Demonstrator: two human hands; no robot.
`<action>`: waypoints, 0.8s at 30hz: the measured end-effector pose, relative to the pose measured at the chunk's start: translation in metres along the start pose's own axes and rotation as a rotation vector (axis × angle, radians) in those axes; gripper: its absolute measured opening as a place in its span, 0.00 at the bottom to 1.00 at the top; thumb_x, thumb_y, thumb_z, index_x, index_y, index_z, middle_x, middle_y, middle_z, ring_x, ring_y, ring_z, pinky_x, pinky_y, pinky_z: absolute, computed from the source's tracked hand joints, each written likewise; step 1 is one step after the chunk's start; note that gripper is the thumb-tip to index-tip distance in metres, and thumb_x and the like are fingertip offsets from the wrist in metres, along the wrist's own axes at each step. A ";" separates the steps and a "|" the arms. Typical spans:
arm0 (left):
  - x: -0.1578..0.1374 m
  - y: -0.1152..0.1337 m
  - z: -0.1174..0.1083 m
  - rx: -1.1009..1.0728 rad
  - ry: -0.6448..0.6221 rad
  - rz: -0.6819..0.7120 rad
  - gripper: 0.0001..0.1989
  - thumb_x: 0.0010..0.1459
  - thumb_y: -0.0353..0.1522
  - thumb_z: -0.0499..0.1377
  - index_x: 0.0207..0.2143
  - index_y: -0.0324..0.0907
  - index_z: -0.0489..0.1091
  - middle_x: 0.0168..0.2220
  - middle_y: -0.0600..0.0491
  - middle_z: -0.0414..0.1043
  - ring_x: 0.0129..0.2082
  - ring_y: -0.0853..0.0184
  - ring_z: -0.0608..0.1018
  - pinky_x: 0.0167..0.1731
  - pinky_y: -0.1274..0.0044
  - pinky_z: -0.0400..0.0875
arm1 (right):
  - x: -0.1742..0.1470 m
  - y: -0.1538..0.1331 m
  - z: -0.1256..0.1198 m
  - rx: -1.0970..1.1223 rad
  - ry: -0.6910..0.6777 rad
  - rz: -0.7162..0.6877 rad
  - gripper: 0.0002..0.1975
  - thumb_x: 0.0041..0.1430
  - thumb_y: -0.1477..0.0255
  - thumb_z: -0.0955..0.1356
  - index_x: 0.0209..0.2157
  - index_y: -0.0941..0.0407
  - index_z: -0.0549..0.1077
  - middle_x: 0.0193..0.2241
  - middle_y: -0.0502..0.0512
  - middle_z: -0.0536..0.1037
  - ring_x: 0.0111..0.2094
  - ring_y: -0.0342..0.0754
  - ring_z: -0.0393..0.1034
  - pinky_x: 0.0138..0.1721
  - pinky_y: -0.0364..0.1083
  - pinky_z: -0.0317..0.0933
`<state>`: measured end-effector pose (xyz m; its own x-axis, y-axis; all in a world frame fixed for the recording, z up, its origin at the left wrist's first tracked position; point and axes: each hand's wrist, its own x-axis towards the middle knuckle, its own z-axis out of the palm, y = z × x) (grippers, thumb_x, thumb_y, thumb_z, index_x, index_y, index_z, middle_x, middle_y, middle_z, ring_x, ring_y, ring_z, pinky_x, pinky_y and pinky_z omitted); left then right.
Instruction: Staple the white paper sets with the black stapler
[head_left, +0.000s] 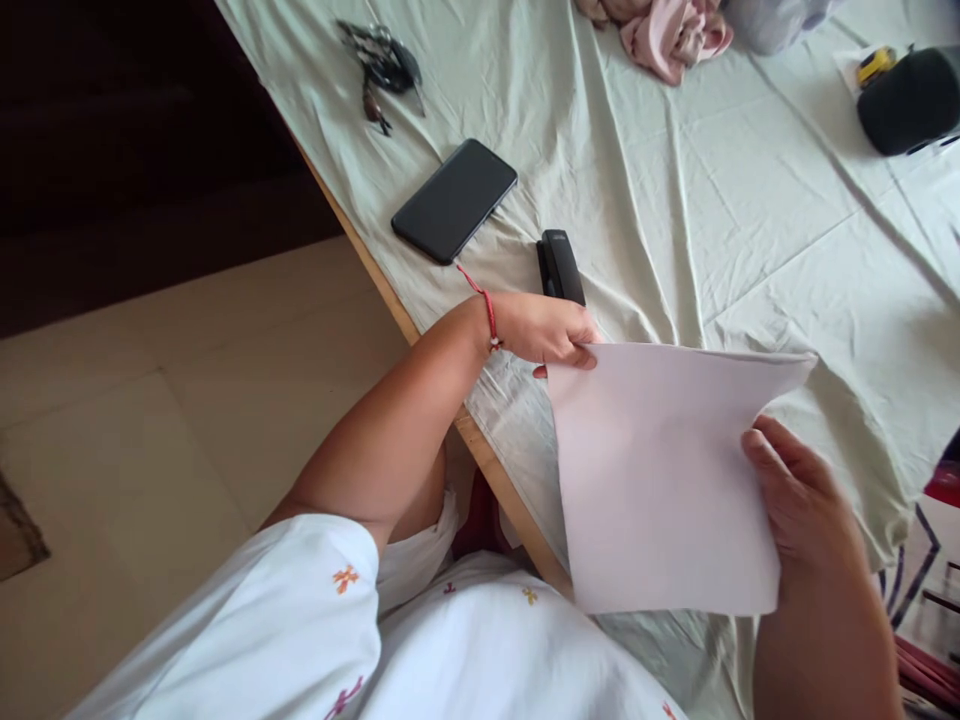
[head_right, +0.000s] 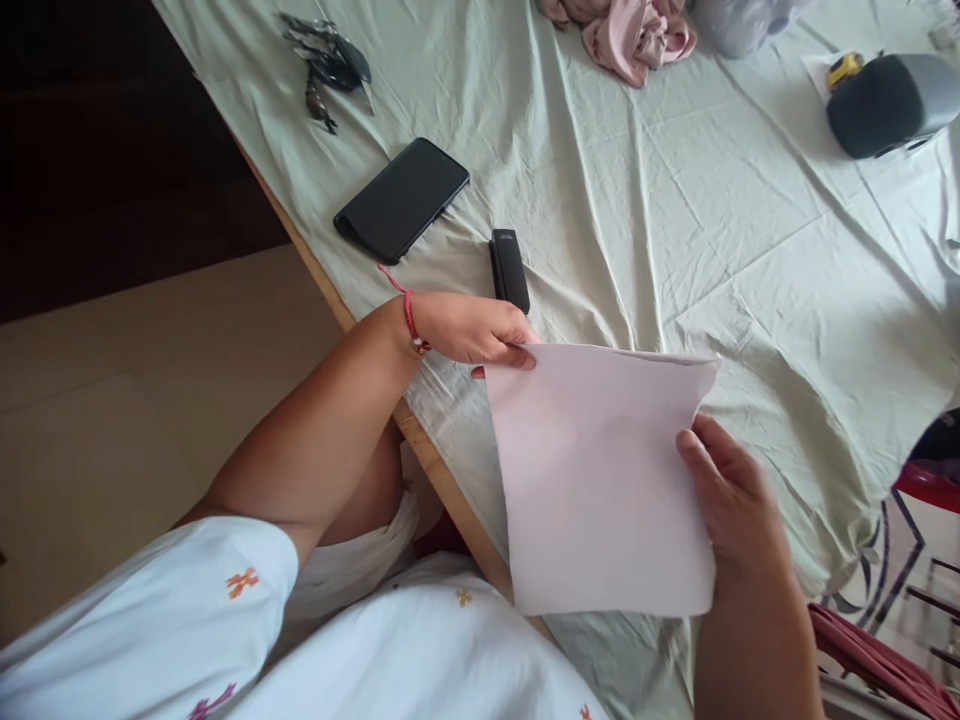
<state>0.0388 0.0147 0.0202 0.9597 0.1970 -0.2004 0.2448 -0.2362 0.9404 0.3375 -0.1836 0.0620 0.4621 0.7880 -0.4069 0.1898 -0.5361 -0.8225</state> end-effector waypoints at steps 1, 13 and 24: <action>0.000 0.000 0.000 0.000 -0.001 -0.012 0.11 0.62 0.34 0.56 0.31 0.41 0.76 0.19 0.55 0.70 0.19 0.68 0.72 0.24 0.78 0.64 | 0.001 -0.003 0.008 0.039 -0.049 0.064 0.24 0.52 0.56 0.79 0.49 0.50 0.83 0.32 0.54 0.86 0.22 0.50 0.77 0.21 0.46 0.70; -0.033 -0.027 -0.025 0.024 0.274 -0.298 0.06 0.53 0.33 0.62 0.25 0.40 0.74 0.23 0.53 0.78 0.18 0.72 0.72 0.26 0.78 0.63 | 0.035 0.006 0.037 0.118 -0.129 0.175 0.19 0.44 0.59 0.82 0.36 0.54 0.84 0.26 0.51 0.84 0.22 0.47 0.75 0.21 0.44 0.70; -0.021 -0.036 -0.025 0.176 0.941 -0.131 0.09 0.63 0.35 0.57 0.36 0.43 0.77 0.30 0.51 0.77 0.40 0.63 0.77 0.42 0.74 0.70 | 0.044 0.015 0.038 0.196 -0.131 0.226 0.20 0.40 0.60 0.84 0.32 0.55 0.82 0.25 0.51 0.83 0.20 0.46 0.74 0.20 0.44 0.70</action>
<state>0.0061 0.0428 -0.0022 0.4386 0.8956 0.0742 0.4325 -0.2828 0.8561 0.3279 -0.1459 0.0170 0.3554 0.6948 -0.6253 -0.0807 -0.6436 -0.7611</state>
